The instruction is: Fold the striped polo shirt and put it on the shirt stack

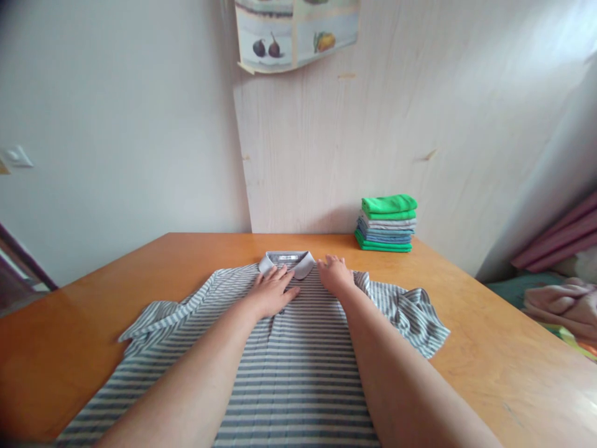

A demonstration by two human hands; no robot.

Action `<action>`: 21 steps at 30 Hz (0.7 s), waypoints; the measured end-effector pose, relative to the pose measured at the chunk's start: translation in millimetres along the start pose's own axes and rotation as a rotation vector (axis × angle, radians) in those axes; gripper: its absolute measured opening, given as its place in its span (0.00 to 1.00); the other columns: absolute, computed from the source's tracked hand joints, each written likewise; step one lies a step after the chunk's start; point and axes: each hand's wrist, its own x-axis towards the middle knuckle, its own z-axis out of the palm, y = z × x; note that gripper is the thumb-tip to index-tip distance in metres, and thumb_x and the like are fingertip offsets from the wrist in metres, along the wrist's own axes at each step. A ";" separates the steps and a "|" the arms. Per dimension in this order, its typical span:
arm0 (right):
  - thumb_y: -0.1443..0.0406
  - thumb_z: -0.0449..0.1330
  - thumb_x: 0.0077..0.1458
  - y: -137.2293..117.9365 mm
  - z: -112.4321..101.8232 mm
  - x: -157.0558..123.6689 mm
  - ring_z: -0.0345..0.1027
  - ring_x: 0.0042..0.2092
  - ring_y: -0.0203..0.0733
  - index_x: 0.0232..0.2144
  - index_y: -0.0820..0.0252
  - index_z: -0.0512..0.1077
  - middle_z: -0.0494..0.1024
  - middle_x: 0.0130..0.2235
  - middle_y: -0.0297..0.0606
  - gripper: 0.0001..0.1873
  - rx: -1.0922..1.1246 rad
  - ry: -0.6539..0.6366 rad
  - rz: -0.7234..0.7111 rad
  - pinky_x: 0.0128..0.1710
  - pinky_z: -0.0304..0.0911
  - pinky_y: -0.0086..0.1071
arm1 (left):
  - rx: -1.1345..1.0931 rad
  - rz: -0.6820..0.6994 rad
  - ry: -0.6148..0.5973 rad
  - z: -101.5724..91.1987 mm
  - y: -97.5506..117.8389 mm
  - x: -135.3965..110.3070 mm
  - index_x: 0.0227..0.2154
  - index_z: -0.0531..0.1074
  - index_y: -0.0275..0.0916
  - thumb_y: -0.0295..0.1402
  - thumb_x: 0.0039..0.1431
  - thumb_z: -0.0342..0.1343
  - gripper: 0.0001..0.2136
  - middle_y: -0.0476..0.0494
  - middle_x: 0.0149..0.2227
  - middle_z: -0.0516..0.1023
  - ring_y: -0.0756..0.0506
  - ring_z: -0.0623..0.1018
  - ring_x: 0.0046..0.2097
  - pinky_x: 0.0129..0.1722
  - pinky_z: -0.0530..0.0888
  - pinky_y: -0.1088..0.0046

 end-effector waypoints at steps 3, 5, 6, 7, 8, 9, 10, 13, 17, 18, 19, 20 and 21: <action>0.54 0.43 0.65 0.2 -24.8 12.7 0.65 0.59 0.46 0.57 0.63 0.68 0.72 0.58 0.49 0.28 0.037 0.113 0.001 0.57 0.59 0.37 | -0.010 -0.022 -0.011 -1.2 0.3 0.3 0.68 0.50 0.50 0.61 0.61 0.30 0.36 0.47 0.72 0.43 0.35 0.43 0.71 0.65 0.45 0.44; 0.55 0.39 0.66 4.0 -43.6 18.4 0.68 0.55 0.42 0.58 0.64 0.66 0.74 0.56 0.47 0.29 0.044 0.164 0.003 0.52 0.62 0.32 | -0.012 -0.027 -0.027 -3.3 1.4 -0.7 0.68 0.49 0.50 0.61 0.61 0.30 0.36 0.47 0.72 0.43 0.35 0.43 0.71 0.66 0.45 0.44; 0.55 0.39 0.66 7.8 -52.8 19.7 0.70 0.52 0.41 0.58 0.64 0.67 0.75 0.54 0.46 0.29 0.036 0.175 0.007 0.49 0.64 0.30 | -0.014 -0.028 -0.033 -4.5 2.0 -1.4 0.68 0.49 0.50 0.61 0.61 0.30 0.36 0.47 0.72 0.43 0.36 0.43 0.71 0.66 0.45 0.44; 0.55 0.39 0.66 13.0 -61.7 19.8 0.71 0.49 0.41 0.56 0.63 0.68 0.77 0.51 0.45 0.29 0.021 0.177 0.015 0.46 0.65 0.29 | -0.016 -0.027 -0.039 -5.6 2.5 -2.0 0.68 0.49 0.50 0.61 0.61 0.30 0.36 0.47 0.72 0.43 0.36 0.43 0.71 0.66 0.44 0.45; 0.55 0.40 0.66 19.5 -70.1 18.7 0.72 0.47 0.41 0.54 0.63 0.69 0.78 0.49 0.44 0.28 -0.002 0.174 0.026 0.43 0.65 0.29 | -0.018 -0.028 -0.042 -6.5 3.0 -2.4 0.68 0.49 0.50 0.61 0.62 0.30 0.36 0.47 0.72 0.42 0.36 0.42 0.71 0.66 0.44 0.45; 0.55 0.40 0.65 27.0 -77.7 16.3 0.73 0.44 0.42 0.52 0.63 0.71 0.79 0.46 0.44 0.27 -0.034 0.167 0.041 0.41 0.65 0.30 | -0.020 -0.031 -0.044 -7.1 3.3 -2.6 0.68 0.49 0.50 0.60 0.62 0.30 0.36 0.48 0.72 0.42 0.36 0.42 0.71 0.66 0.44 0.45; 0.55 0.41 0.65 35.3 -84.6 12.6 0.73 0.43 0.43 0.49 0.63 0.73 0.80 0.44 0.45 0.26 -0.073 0.156 0.058 0.40 0.65 0.31 | -0.022 -0.033 -0.044 -7.3 3.4 -2.5 0.68 0.48 0.50 0.60 0.62 0.30 0.35 0.48 0.72 0.42 0.36 0.42 0.71 0.66 0.43 0.45; 0.57 0.44 0.64 60.9 -99.1 -5.7 0.72 0.46 0.48 0.41 0.61 0.76 0.80 0.43 0.47 0.22 -0.202 0.093 0.098 0.45 0.63 0.35 | -0.019 -0.036 -0.041 -6.0 3.0 -0.3 0.68 0.49 0.50 0.60 0.62 0.31 0.35 0.47 0.72 0.42 0.36 0.42 0.71 0.65 0.43 0.44; 0.57 0.48 0.63 89.6 -105.1 -37.6 0.66 0.56 0.52 0.45 0.58 0.75 0.76 0.52 0.47 0.20 -0.336 -0.030 0.142 0.56 0.57 0.44 | -0.008 -0.035 -0.032 -3.4 1.6 3.8 0.68 0.49 0.50 0.60 0.62 0.32 0.35 0.47 0.72 0.41 0.35 0.42 0.71 0.65 0.43 0.44; 0.55 0.48 0.63 95.4 -105.8 -44.7 0.63 0.59 0.54 0.47 0.56 0.75 0.74 0.55 0.46 0.20 -0.363 -0.054 0.157 0.58 0.54 0.50 | -0.005 -0.038 -0.032 -3.3 1.3 4.4 0.68 0.49 0.50 0.60 0.62 0.32 0.35 0.47 0.72 0.41 0.35 0.41 0.71 0.65 0.43 0.44; 0.54 0.48 0.63 100.6 -106.8 -51.1 0.59 0.61 0.56 0.50 0.54 0.73 0.72 0.57 0.45 0.21 -0.394 -0.076 0.168 0.60 0.49 0.56 | -0.002 -0.039 -0.034 -3.5 1.1 4.7 0.68 0.49 0.50 0.60 0.62 0.32 0.35 0.47 0.72 0.41 0.35 0.41 0.71 0.65 0.43 0.44; 0.52 0.47 0.63 105.4 -108.3 -56.5 0.56 0.63 0.58 0.52 0.52 0.72 0.70 0.59 0.44 0.23 -0.428 -0.096 0.178 0.60 0.45 0.62 | 0.000 -0.041 -0.037 -3.9 1.0 4.8 0.68 0.48 0.50 0.60 0.62 0.32 0.35 0.47 0.72 0.41 0.35 0.41 0.71 0.65 0.43 0.44; 0.51 0.46 0.64 109.7 -110.3 -61.0 0.53 0.64 0.59 0.55 0.50 0.70 0.68 0.61 0.43 0.24 -0.463 -0.108 0.188 0.60 0.41 0.66 | 0.000 -0.040 -0.040 -4.5 1.0 4.7 0.68 0.48 0.50 0.60 0.61 0.32 0.36 0.47 0.72 0.41 0.35 0.41 0.71 0.65 0.43 0.44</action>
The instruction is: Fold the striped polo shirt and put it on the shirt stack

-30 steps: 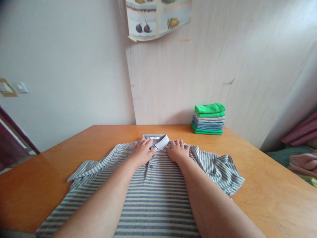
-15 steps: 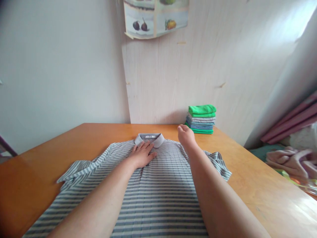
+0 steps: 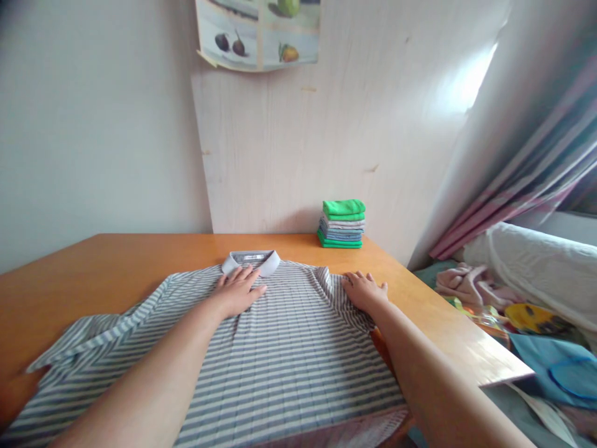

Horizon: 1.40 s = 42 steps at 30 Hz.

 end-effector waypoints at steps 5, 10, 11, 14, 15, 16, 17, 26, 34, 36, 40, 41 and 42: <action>0.55 0.41 0.66 22.3 -3.8 -11.8 0.49 0.65 0.60 0.52 0.53 0.71 0.66 0.60 0.48 0.24 -0.075 -0.010 0.093 0.58 0.37 0.73 | -0.002 -0.004 -0.009 -1.9 0.4 -1.0 0.69 0.48 0.49 0.60 0.61 0.32 0.36 0.47 0.72 0.40 0.36 0.41 0.71 0.65 0.42 0.44; 0.61 0.47 0.63 17.8 -13.9 -14.1 0.42 0.68 0.61 0.48 0.54 0.73 0.65 0.61 0.50 0.18 0.081 0.002 0.141 0.58 0.38 0.72 | -0.005 -0.008 0.002 0.5 -0.3 0.5 0.69 0.48 0.49 0.60 0.61 0.32 0.36 0.47 0.72 0.40 0.36 0.42 0.71 0.66 0.42 0.44; 0.62 0.49 0.62 10.3 -16.7 -12.6 0.39 0.68 0.61 0.49 0.55 0.73 0.63 0.62 0.50 0.18 0.191 0.016 0.146 0.59 0.38 0.71 | -0.005 -0.005 0.005 1.2 -0.7 1.0 0.69 0.48 0.49 0.60 0.61 0.32 0.36 0.47 0.72 0.40 0.36 0.41 0.71 0.65 0.42 0.44; 0.64 0.52 0.59 -25.8 -22.4 -5.6 0.37 0.69 0.57 0.50 0.58 0.72 0.61 0.64 0.48 0.19 0.711 0.039 0.121 0.65 0.40 0.59 | -0.006 0.000 0.009 2.9 -1.6 2.2 0.68 0.49 0.49 0.61 0.61 0.31 0.37 0.46 0.72 0.40 0.36 0.41 0.71 0.65 0.42 0.43; 0.64 0.52 0.59 -41.3 -22.3 -3.5 0.43 0.69 0.54 0.50 0.59 0.72 0.64 0.63 0.47 0.18 0.776 0.027 0.094 0.65 0.43 0.52 | -0.007 0.000 0.011 3.3 -1.9 2.5 0.68 0.49 0.49 0.61 0.61 0.31 0.37 0.46 0.72 0.40 0.35 0.41 0.71 0.65 0.42 0.43; 0.62 0.52 0.60 -57.7 -20.8 -1.9 0.50 0.66 0.51 0.50 0.60 0.72 0.67 0.61 0.47 0.18 0.850 0.006 0.069 0.65 0.48 0.47 | -0.008 0.001 0.012 3.6 -2.1 2.6 0.68 0.49 0.49 0.61 0.61 0.31 0.37 0.46 0.72 0.40 0.35 0.42 0.71 0.65 0.43 0.43; 0.61 0.53 0.61 -74.1 -17.7 -0.7 0.58 0.63 0.49 0.50 0.60 0.72 0.71 0.58 0.46 0.18 0.932 -0.026 0.048 0.62 0.55 0.43 | -0.008 0.003 0.014 3.9 -2.3 2.7 0.68 0.49 0.50 0.61 0.61 0.31 0.36 0.47 0.72 0.41 0.35 0.42 0.71 0.65 0.43 0.43; 0.67 0.51 0.62 -128.6 16.4 23.5 0.75 0.38 0.39 0.40 0.63 0.68 0.76 0.36 0.45 0.08 1.462 -0.290 0.230 0.42 0.73 0.35 | -0.004 0.005 0.029 8.2 -3.8 3.4 0.68 0.48 0.49 0.61 0.61 0.31 0.37 0.46 0.72 0.41 0.35 0.42 0.71 0.65 0.42 0.42; 0.61 0.48 0.64 -119.2 14.4 42.9 0.74 0.39 0.39 0.42 0.58 0.66 0.75 0.37 0.41 0.10 1.594 -0.164 0.327 0.42 0.72 0.34 | -0.016 -0.007 0.013 4.1 0.7 -0.4 0.68 0.49 0.50 0.60 0.61 0.33 0.36 0.47 0.72 0.41 0.35 0.41 0.71 0.65 0.42 0.42; 0.61 0.51 0.62 -123.8 19.0 43.4 0.74 0.39 0.41 0.41 0.60 0.67 0.75 0.37 0.44 0.10 1.599 -0.237 0.308 0.42 0.73 0.37 | -0.016 -0.007 0.015 3.5 1.1 -0.9 0.68 0.49 0.50 0.60 0.61 0.33 0.36 0.47 0.72 0.41 0.35 0.41 0.71 0.65 0.42 0.42; 0.60 0.47 0.64 -121.3 20.5 51.1 0.73 0.41 0.39 0.46 0.58 0.64 0.74 0.39 0.43 0.12 1.597 -0.180 0.347 0.44 0.72 0.36 | -0.022 -0.009 0.006 2.0 1.6 -2.0 0.68 0.49 0.50 0.60 0.61 0.33 0.36 0.47 0.72 0.40 0.35 0.41 0.71 0.65 0.42 0.42; 0.60 0.46 0.65 -119.8 19.8 53.3 0.73 0.42 0.38 0.47 0.57 0.64 0.73 0.40 0.42 0.12 1.599 -0.151 0.354 0.44 0.72 0.35 | -0.024 -0.009 0.003 1.6 1.7 -2.3 0.68 0.49 0.50 0.60 0.61 0.33 0.36 0.47 0.72 0.40 0.35 0.41 0.71 0.65 0.42 0.43; 0.59 0.45 0.65 -118.8 19.2 55.1 0.73 0.42 0.38 0.46 0.56 0.64 0.74 0.40 0.41 0.13 1.603 -0.140 0.353 0.44 0.71 0.34 | -0.026 -0.008 0.001 1.3 1.8 -2.5 0.68 0.49 0.50 0.60 0.61 0.33 0.36 0.47 0.72 0.40 0.35 0.41 0.71 0.65 0.42 0.43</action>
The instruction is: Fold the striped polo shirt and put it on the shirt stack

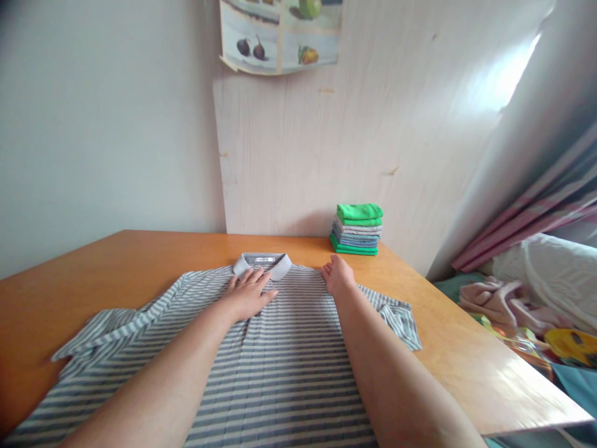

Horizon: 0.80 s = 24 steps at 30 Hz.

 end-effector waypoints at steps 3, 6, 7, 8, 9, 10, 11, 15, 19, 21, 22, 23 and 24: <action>0.59 0.50 0.63 -0.5 -0.4 2.4 0.74 0.41 0.40 0.42 0.59 0.66 0.75 0.39 0.43 0.11 0.009 -0.063 0.028 0.43 0.72 0.35 | -0.004 0.001 -0.003 -0.8 0.1 -0.5 0.68 0.49 0.49 0.60 0.61 0.33 0.36 0.47 0.72 0.40 0.35 0.41 0.71 0.65 0.41 0.43; 0.61 0.51 0.63 -0.1 -1.8 4.3 0.74 0.41 0.40 0.41 0.59 0.65 0.74 0.38 0.43 0.09 0.029 -0.067 0.052 0.42 0.73 0.35 | -0.010 0.002 0.003 -0.3 -0.6 -0.4 0.68 0.49 0.49 0.61 0.60 0.33 0.37 0.47 0.72 0.41 0.35 0.41 0.71 0.65 0.42 0.43; 0.61 0.50 0.64 -0.6 -2.6 5.1 0.73 0.42 0.39 0.41 0.59 0.65 0.73 0.38 0.42 0.09 0.040 -0.041 0.042 0.42 0.73 0.33 | -0.013 0.004 0.006 0.2 -0.9 -0.2 0.68 0.49 0.50 0.61 0.60 0.33 0.37 0.47 0.72 0.41 0.35 0.41 0.71 0.65 0.42 0.43; 0.61 0.48 0.65 -1.4 -3.1 5.8 0.73 0.42 0.38 0.42 0.58 0.64 0.73 0.39 0.41 0.09 0.051 -0.014 0.028 0.42 0.72 0.32 | -0.015 0.005 0.009 0.8 -1.3 0.0 0.68 0.49 0.50 0.61 0.60 0.33 0.37 0.47 0.72 0.41 0.35 0.41 0.71 0.65 0.42 0.43; 0.61 0.46 0.65 -2.1 -3.0 6.2 0.72 0.42 0.37 0.42 0.57 0.63 0.72 0.39 0.40 0.09 0.063 0.003 0.015 0.42 0.72 0.30 | -0.016 0.005 0.011 1.5 -1.7 0.4 0.68 0.49 0.50 0.61 0.60 0.33 0.37 0.47 0.72 0.41 0.35 0.41 0.71 0.65 0.42 0.43; 0.61 0.46 0.66 -2.5 -2.0 6.1 0.72 0.43 0.36 0.41 0.57 0.63 0.72 0.39 0.40 0.09 0.074 0.001 0.007 0.43 0.71 0.29 | -0.016 0.007 0.012 2.2 -2.1 0.8 0.68 0.49 0.50 0.61 0.60 0.34 0.37 0.46 0.72 0.41 0.35 0.41 0.71 0.65 0.41 0.43; 0.61 0.47 0.65 -2.2 0.2 5.6 0.72 0.43 0.35 0.41 0.57 0.63 0.72 0.39 0.40 0.08 0.083 -0.019 0.006 0.43 0.71 0.29 | -0.015 0.010 0.014 2.9 -2.5 1.2 0.68 0.49 0.50 0.61 0.61 0.34 0.37 0.46 0.72 0.41 0.35 0.41 0.71 0.65 0.41 0.43; 0.60 0.53 0.63 4.7 15.6 2.2 0.74 0.41 0.40 0.39 0.61 0.66 0.75 0.38 0.44 0.09 0.092 -0.184 0.071 0.43 0.73 0.33 | -0.013 0.020 0.023 4.2 -3.4 2.0 0.68 0.50 0.49 0.61 0.61 0.33 0.37 0.45 0.72 0.41 0.34 0.42 0.71 0.65 0.41 0.42; 0.62 0.53 0.63 9.7 25.6 6.4 0.74 0.40 0.40 0.45 0.60 0.65 0.75 0.39 0.43 0.10 0.105 -0.185 0.084 0.42 0.74 0.36 | -0.022 0.019 0.018 4.3 -3.2 1.3 0.68 0.50 0.48 0.61 0.61 0.34 0.37 0.44 0.72 0.41 0.34 0.41 0.71 0.64 0.41 0.41; 0.62 0.51 0.64 9.8 27.1 10.5 0.73 0.40 0.38 0.47 0.57 0.65 0.75 0.40 0.42 0.11 0.127 -0.140 0.049 0.42 0.73 0.33 | -0.031 0.021 0.020 4.4 -2.8 0.9 0.68 0.50 0.47 0.60 0.61 0.35 0.37 0.43 0.72 0.41 0.33 0.41 0.71 0.64 0.41 0.41; 0.62 0.51 0.64 9.9 27.8 12.3 0.73 0.40 0.38 0.47 0.57 0.65 0.75 0.40 0.42 0.11 0.135 -0.134 0.039 0.42 0.73 0.33 | -0.035 0.023 0.022 4.5 -2.6 0.8 0.68 0.50 0.47 0.60 0.61 0.35 0.37 0.43 0.72 0.42 0.33 0.42 0.71 0.64 0.41 0.41; 0.62 0.52 0.63 10.3 28.7 13.7 0.73 0.40 0.39 0.46 0.58 0.66 0.75 0.39 0.42 0.11 0.136 -0.140 0.038 0.41 0.73 0.34 | -0.039 0.025 0.025 4.6 -2.4 0.8 0.68 0.51 0.47 0.60 0.61 0.36 0.36 0.43 0.72 0.42 0.33 0.42 0.71 0.64 0.40 0.41; 0.62 0.53 0.62 11.0 30.0 14.8 0.74 0.40 0.40 0.44 0.59 0.66 0.75 0.39 0.43 0.10 0.133 -0.149 0.041 0.41 0.73 0.34 | -0.043 0.027 0.028 4.6 -2.3 0.8 0.68 0.51 0.47 0.60 0.61 0.36 0.36 0.43 0.72 0.42 0.33 0.42 0.71 0.64 0.40 0.41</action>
